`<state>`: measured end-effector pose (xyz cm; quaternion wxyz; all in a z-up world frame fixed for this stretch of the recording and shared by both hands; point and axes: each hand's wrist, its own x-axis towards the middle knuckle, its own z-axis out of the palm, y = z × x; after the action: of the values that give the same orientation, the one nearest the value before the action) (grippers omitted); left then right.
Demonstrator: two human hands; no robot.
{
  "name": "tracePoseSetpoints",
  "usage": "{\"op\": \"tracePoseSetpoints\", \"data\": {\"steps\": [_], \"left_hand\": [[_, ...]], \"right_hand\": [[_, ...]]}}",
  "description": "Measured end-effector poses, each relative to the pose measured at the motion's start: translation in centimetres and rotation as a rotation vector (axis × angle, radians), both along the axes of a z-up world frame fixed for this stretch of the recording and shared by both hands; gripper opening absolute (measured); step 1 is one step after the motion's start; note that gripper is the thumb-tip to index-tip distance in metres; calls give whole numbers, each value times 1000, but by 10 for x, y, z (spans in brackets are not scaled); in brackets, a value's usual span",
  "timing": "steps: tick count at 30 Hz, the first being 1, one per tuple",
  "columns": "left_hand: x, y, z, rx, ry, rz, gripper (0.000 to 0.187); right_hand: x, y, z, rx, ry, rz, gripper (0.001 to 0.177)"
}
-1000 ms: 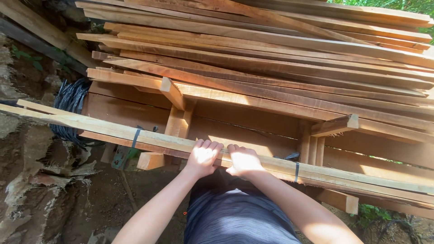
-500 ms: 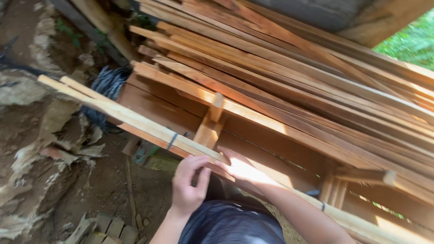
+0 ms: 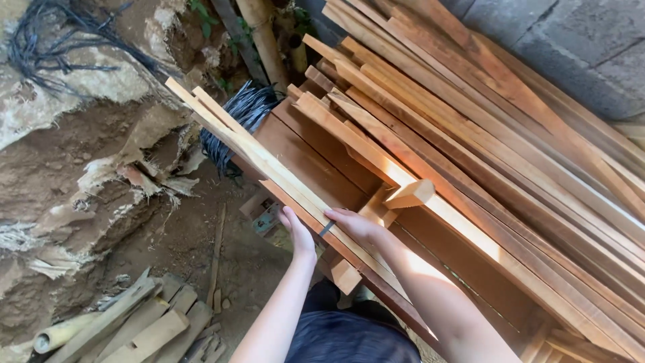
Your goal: Organizing and sorting thin wooden planks on a rack.
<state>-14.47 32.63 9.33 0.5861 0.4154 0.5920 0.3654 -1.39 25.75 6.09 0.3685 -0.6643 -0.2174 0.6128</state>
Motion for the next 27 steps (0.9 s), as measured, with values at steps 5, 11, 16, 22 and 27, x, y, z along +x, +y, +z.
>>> {"op": "tracePoseSetpoints", "data": {"steps": [5,11,16,22,27], "left_hand": [[-2,-9,-30,-713,-367,36,103],[2,-1,26,-751,-367,-7,102],[1,5,20,-819,-436,-57,103],[-17,14,44,-775,-324,-311,107],[-86,22,-51,-652,230,-625,50]], "right_hand": [[12,9,33,24,-174,180,68],[21,21,10,-331,77,58,114],[24,22,-20,-372,99,37,117],[14,36,19,-329,77,85,114],[13,-13,59,-262,-74,-20,71]]}}
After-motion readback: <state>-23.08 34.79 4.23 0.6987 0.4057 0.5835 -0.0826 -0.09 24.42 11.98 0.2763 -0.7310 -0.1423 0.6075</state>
